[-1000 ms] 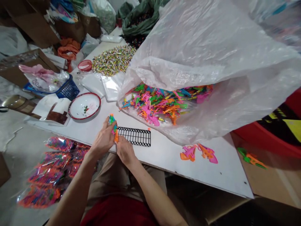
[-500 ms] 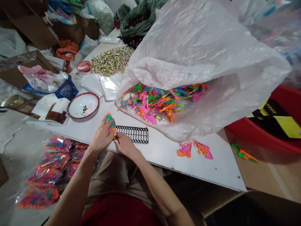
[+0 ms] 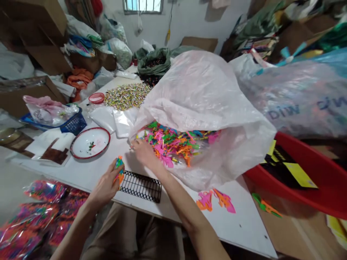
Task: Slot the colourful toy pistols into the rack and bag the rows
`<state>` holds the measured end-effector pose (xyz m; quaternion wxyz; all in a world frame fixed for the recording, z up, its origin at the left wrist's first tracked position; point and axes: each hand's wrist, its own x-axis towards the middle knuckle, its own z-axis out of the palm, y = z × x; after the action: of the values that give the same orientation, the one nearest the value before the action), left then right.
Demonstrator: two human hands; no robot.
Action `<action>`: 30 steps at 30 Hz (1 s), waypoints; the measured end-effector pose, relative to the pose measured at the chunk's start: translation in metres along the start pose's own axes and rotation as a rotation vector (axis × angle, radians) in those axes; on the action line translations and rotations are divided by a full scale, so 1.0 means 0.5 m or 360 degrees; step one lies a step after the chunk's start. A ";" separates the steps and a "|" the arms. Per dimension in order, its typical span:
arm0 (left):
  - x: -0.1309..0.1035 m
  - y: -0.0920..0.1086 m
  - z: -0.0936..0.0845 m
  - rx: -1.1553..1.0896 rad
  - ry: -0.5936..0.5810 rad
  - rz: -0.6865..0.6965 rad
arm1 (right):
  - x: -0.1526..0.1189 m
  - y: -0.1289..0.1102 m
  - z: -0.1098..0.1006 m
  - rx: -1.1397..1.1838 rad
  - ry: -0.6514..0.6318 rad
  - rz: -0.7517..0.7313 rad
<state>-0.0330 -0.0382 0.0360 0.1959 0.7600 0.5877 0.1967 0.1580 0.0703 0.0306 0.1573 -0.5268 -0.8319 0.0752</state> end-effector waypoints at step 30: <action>-0.025 -0.002 -0.023 0.0081 -0.0148 -0.0090 | -0.105 -0.033 0.094 0.0963 -0.0020 0.0440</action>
<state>-0.0428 -0.0495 0.0446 0.2091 0.7560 0.6041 0.1406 0.1487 0.0177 -0.0186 0.2897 -0.5635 -0.6935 0.3428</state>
